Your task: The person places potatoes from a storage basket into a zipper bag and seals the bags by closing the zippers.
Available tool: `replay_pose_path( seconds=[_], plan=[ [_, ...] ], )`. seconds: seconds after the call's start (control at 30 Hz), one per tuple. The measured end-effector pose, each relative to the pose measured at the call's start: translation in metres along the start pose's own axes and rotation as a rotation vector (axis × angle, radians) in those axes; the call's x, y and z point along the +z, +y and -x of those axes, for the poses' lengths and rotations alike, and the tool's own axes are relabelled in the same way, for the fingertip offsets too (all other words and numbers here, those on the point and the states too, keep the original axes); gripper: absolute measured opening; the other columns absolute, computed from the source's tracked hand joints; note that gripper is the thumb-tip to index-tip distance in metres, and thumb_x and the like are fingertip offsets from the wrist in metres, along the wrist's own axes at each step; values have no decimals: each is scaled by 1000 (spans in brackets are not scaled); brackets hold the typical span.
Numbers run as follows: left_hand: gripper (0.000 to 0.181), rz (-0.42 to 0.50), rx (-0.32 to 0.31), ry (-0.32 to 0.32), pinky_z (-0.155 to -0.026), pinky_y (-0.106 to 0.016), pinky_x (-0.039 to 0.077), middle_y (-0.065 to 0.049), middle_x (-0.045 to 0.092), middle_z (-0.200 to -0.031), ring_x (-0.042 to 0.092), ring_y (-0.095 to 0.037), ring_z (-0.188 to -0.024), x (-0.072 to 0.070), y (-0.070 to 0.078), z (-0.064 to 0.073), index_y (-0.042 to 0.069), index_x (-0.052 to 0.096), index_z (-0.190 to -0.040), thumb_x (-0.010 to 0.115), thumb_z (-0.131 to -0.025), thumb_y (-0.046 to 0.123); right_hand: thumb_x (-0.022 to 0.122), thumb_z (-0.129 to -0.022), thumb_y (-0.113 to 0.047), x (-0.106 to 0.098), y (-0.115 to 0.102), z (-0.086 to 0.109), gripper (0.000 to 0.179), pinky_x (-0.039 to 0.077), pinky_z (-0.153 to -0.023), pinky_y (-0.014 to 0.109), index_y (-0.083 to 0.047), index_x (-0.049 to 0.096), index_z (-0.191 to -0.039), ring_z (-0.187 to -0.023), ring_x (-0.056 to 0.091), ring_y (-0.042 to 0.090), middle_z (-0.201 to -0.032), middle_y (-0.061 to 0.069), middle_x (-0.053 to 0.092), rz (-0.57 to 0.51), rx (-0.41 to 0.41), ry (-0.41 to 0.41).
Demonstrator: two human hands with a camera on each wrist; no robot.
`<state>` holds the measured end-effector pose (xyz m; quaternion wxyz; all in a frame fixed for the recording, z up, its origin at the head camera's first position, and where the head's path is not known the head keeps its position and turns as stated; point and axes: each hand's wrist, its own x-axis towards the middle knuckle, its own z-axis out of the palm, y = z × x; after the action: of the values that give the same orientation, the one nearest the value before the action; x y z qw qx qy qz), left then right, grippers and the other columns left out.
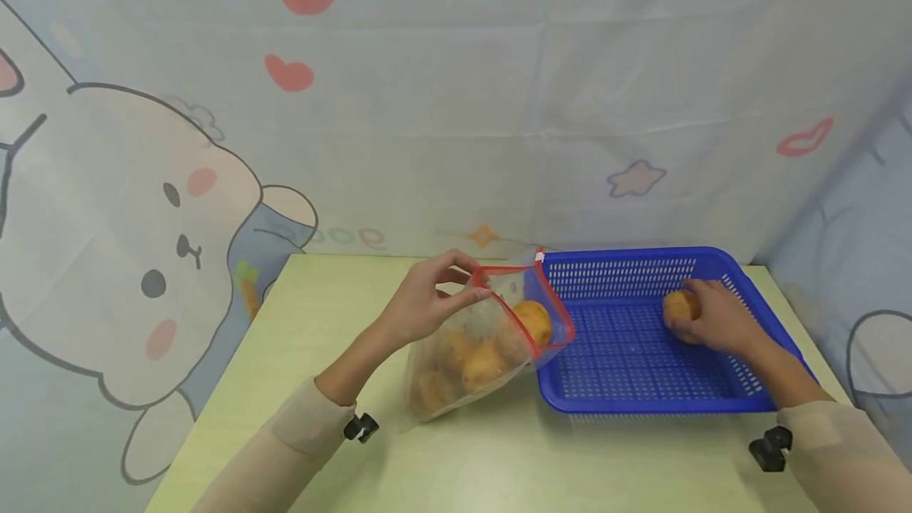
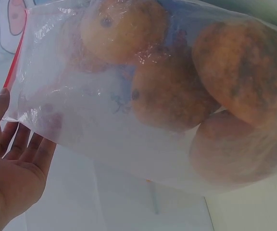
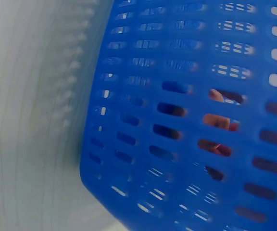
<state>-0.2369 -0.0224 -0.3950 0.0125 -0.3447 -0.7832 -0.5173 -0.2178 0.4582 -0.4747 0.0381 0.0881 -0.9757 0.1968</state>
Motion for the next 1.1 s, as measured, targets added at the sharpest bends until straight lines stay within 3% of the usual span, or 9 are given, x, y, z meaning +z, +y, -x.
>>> replay_pose_path(
  seconds=[0.2, 0.47, 0.63, 0.93, 1.1],
  plan=[
    [21, 5, -1, 2, -85, -28, 62, 7, 72, -110, 74, -15, -107, 1, 1, 0, 18, 68, -111, 81, -97, 27, 86, -89, -19, 1, 2, 4, 70, 48, -65, 40, 22, 51, -134, -88, 59, 39, -108, 35, 60, -7, 6, -9],
    [22, 7, -3, 0, -85, -29, 62, 6, 72, -111, 74, -16, -108, 1, 1, 0, 17, 69, -111, 81, -97, 28, 89, -86, -22, 2, -11, 3, 67, 54, -70, 45, 19, 58, -130, -92, 65, 37, -110, 29, 67, -12, -87, 6],
    [21, 6, 9, 2, -83, -31, 63, 7, 72, -110, 74, -16, -107, 0, 1, 0, 18, 68, -110, 82, -97, 27, 88, -88, -24, -2, -40, 0, 64, 58, -77, 51, 13, 61, -133, -103, 67, 40, -119, 27, 68, -37, -147, 54],
    [21, 0, 6, 12, -85, -31, 62, 8, 73, -110, 74, -13, -106, 0, -1, -1, 19, 68, -109, 82, -96, 27, 86, -92, -33, -23, -111, -6, 64, 59, -85, 55, 0, 60, -141, -111, 66, 34, -129, 16, 67, -117, -202, 113],
    [20, -2, 2, 15, -86, -31, 62, 8, 72, -109, 74, -14, -107, 0, -2, -2, 18, 68, -109, 82, -96, 26, 87, -91, -31, -32, -144, -6, 63, 61, -87, 43, -6, 60, -143, -112, 67, 31, -132, 12, 67, -157, -259, 139]
  ],
)
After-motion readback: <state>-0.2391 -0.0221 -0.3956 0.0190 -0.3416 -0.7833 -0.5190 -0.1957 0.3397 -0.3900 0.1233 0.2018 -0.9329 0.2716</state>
